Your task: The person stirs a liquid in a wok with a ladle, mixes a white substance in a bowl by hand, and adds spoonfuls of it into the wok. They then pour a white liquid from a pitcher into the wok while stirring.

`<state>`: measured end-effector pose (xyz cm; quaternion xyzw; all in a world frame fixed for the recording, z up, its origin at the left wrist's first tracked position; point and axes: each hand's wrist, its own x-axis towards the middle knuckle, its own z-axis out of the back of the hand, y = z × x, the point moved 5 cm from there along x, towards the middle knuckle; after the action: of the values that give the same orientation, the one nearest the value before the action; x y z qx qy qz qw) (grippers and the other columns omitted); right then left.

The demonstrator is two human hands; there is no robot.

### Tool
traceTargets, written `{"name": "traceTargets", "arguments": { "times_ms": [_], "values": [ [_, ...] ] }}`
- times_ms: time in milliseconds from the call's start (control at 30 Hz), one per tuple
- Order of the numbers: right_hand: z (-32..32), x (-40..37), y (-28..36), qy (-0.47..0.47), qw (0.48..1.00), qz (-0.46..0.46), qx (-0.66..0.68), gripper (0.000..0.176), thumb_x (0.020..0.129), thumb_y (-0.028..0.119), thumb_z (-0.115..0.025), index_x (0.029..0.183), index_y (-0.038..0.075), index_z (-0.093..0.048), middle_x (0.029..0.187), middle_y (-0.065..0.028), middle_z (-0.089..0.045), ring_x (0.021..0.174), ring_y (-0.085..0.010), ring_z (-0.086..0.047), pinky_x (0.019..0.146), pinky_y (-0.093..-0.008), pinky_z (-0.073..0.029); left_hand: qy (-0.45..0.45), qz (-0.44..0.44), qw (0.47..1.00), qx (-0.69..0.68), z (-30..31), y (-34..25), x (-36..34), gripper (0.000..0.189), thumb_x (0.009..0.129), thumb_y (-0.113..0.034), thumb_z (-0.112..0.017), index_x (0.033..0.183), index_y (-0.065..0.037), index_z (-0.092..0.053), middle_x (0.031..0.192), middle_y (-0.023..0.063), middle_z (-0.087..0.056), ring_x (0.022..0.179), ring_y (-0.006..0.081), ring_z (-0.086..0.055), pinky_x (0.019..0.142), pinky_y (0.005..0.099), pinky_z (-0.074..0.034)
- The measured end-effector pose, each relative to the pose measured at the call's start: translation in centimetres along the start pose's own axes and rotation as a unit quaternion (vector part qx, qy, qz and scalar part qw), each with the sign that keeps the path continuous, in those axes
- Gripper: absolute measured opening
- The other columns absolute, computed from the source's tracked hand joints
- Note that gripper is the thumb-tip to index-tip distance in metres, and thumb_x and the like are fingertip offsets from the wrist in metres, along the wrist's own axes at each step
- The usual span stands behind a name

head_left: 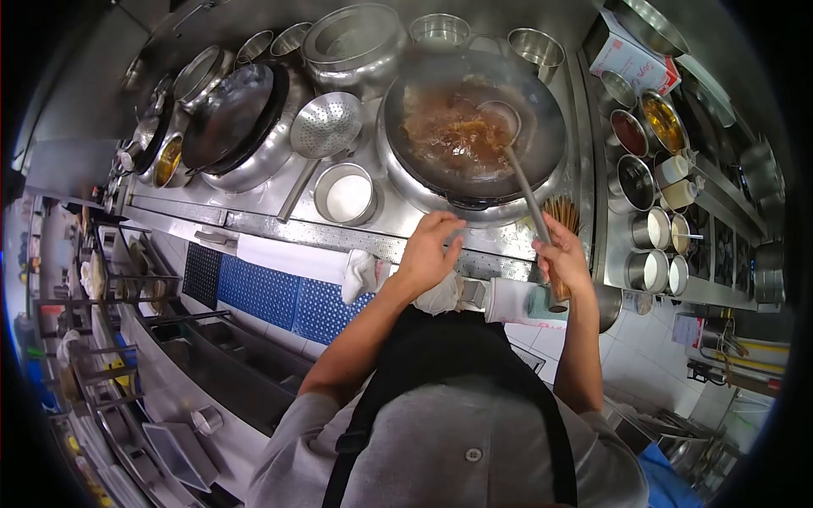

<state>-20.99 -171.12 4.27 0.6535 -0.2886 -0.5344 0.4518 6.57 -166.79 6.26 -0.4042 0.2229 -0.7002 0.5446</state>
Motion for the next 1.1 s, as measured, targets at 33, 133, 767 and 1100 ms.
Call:
{"name": "traceTargets", "arguments": {
  "times_ms": [33, 133, 767, 1100],
  "values": [
    [0.2, 0.1, 0.3, -0.054, 0.99, 0.059, -0.119, 0.07, 0.088, -0.002, -0.062, 0.154, 0.003, -0.037, 0.093, -0.0153, -0.066, 0.072, -0.0192, -0.062, 0.06, -0.0326, -0.052, -0.023, -0.009, 0.999, 0.023, 0.0, 0.0, 0.3, 0.024, 0.09, -0.007, -0.066, 0.113, 0.0, -0.069, 0.114, 0.0156, -0.064, 0.105, 0.0343, -0.062, 0.094, 0.0424, -0.05],
    [-1.8, 0.2, 1.3, -0.185, 0.903, 0.16, -0.353, 0.073, 0.083, -0.001, -0.061, 0.152, 0.001, -0.038, 0.117, -0.0295, -0.066, 0.106, -0.0438, -0.065, 0.097, -0.0417, -0.049, -0.061, -0.035, 0.993, 0.09, -0.9, -1.0, 2.6, 0.022, 0.088, -0.008, -0.066, 0.109, 0.0, -0.069, 0.109, 0.0152, -0.063, 0.101, 0.0343, -0.06, 0.096, 0.0447, -0.046],
    [-2.4, 0.5, 3.3, 0.058, 0.979, 0.071, 0.18, 0.063, 0.091, -0.004, -0.059, 0.151, 0.004, -0.038, 0.099, -0.0109, -0.062, 0.052, -0.009, -0.05, 0.039, -0.0236, -0.044, 0.182, 0.019, 0.96, 0.214, -7.7, 2.4, 6.4, 0.031, 0.1, -0.03, -0.053, 0.091, -0.005, -0.069, 0.08, 0.0178, -0.071, 0.082, 0.0366, -0.068, 0.085, 0.0474, -0.043],
    [-1.3, -6.5, 15.9, -0.141, 0.947, 0.239, -0.162, 0.068, 0.091, -0.004, -0.058, 0.155, 0.008, -0.038, 0.099, -0.001, -0.06, 0.057, -0.0031, -0.048, 0.047, -0.0184, -0.039, 0.144, -0.003, 0.969, 0.201, -7.9, 2.5, 6.4, 0.031, 0.1, -0.029, -0.053, 0.084, -0.007, -0.067, 0.076, 0.0184, -0.069, 0.078, 0.0384, -0.067, 0.082, 0.0479, -0.042]
  ]
}}
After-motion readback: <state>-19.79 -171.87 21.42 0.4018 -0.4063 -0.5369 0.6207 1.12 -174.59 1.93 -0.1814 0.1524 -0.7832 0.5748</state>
